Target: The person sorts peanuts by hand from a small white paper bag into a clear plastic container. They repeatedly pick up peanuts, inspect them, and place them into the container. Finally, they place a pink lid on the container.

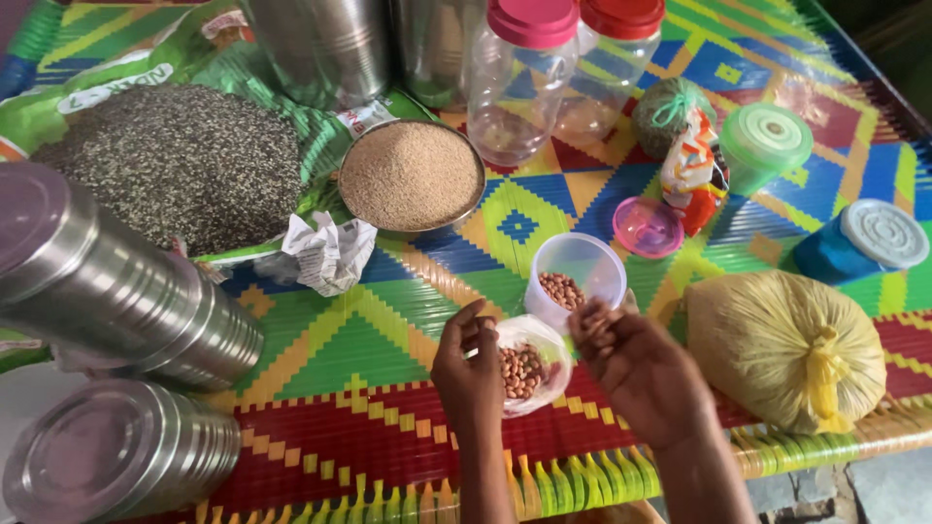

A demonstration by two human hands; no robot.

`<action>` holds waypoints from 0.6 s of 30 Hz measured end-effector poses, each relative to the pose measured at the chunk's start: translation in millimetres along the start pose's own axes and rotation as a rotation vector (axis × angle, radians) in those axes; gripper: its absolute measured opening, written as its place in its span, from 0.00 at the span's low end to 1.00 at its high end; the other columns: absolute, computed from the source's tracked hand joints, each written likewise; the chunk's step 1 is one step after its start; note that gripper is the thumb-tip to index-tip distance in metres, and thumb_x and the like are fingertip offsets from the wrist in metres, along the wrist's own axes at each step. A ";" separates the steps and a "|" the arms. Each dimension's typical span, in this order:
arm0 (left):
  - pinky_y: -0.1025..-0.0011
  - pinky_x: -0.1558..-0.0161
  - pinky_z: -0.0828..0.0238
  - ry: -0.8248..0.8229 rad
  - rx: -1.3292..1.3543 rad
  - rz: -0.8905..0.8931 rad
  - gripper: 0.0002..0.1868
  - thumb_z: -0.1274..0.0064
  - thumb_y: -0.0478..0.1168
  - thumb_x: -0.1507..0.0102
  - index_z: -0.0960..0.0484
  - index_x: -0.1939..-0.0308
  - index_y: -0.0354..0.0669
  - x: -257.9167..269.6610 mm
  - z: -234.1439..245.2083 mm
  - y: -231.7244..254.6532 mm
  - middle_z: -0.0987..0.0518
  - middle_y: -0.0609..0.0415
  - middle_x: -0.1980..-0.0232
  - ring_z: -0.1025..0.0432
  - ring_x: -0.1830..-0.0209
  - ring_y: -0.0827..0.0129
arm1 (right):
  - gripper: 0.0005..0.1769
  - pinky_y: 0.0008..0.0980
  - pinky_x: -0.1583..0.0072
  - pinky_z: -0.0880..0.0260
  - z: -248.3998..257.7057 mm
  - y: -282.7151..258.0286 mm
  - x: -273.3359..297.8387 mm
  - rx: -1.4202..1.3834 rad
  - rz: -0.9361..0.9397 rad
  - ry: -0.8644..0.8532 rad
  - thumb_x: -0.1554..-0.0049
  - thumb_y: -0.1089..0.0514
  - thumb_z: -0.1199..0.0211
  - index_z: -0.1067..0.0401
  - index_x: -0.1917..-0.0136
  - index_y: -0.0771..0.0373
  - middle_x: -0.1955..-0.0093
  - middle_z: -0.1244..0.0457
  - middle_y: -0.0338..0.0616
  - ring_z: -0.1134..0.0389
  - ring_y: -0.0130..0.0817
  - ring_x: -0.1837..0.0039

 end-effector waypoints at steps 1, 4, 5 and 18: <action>0.70 0.57 0.19 0.005 -0.016 0.010 0.13 0.46 0.38 0.35 0.15 0.46 0.46 0.4 -0.4 0.3 0.12 0.54 0.57 0.18 0.58 0.70 | 0.16 0.47 0.28 0.34 -7.2 -15.4 -4.2 -0.043 0.066 -0.021 0.29 0.57 0.53 0.33 0.50 0.72 0.43 0.34 0.53 0.31 0.47 0.36; 0.70 0.58 0.17 0.004 -0.052 0.031 0.13 0.45 0.38 0.35 0.15 0.47 0.47 1.1 -0.5 0.6 0.13 0.55 0.56 0.19 0.57 0.72 | 0.16 0.49 0.31 0.32 -6.7 -51.3 -32.8 0.238 0.237 0.143 0.30 0.54 0.53 0.29 0.46 0.68 0.45 0.33 0.49 0.30 0.45 0.40; 0.70 0.58 0.17 0.004 -0.048 0.033 0.12 0.44 0.38 0.35 0.14 0.48 0.47 0.2 -0.8 0.6 0.13 0.55 0.57 0.19 0.57 0.71 | 0.17 0.48 0.32 0.32 -7.3 -58.5 -41.6 0.344 0.288 0.193 0.30 0.54 0.52 0.29 0.46 0.69 0.46 0.32 0.50 0.30 0.45 0.41; 0.70 0.59 0.18 0.003 -0.117 0.018 0.11 0.45 0.40 0.34 0.14 0.48 0.48 -3.3 2.8 -0.9 0.13 0.56 0.57 0.18 0.58 0.72 | 0.19 0.31 0.41 0.29 -41.2 -49.1 24.1 1.370 0.694 0.480 0.30 0.53 0.50 0.21 0.47 0.66 0.49 0.27 0.45 0.27 0.32 0.48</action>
Point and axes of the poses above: each hand's wrist, its own x-axis away from the middle knuckle, its own z-axis out of the back of the hand, y = z × x, the point moved 10 cm from there along -x, towards the middle knuckle
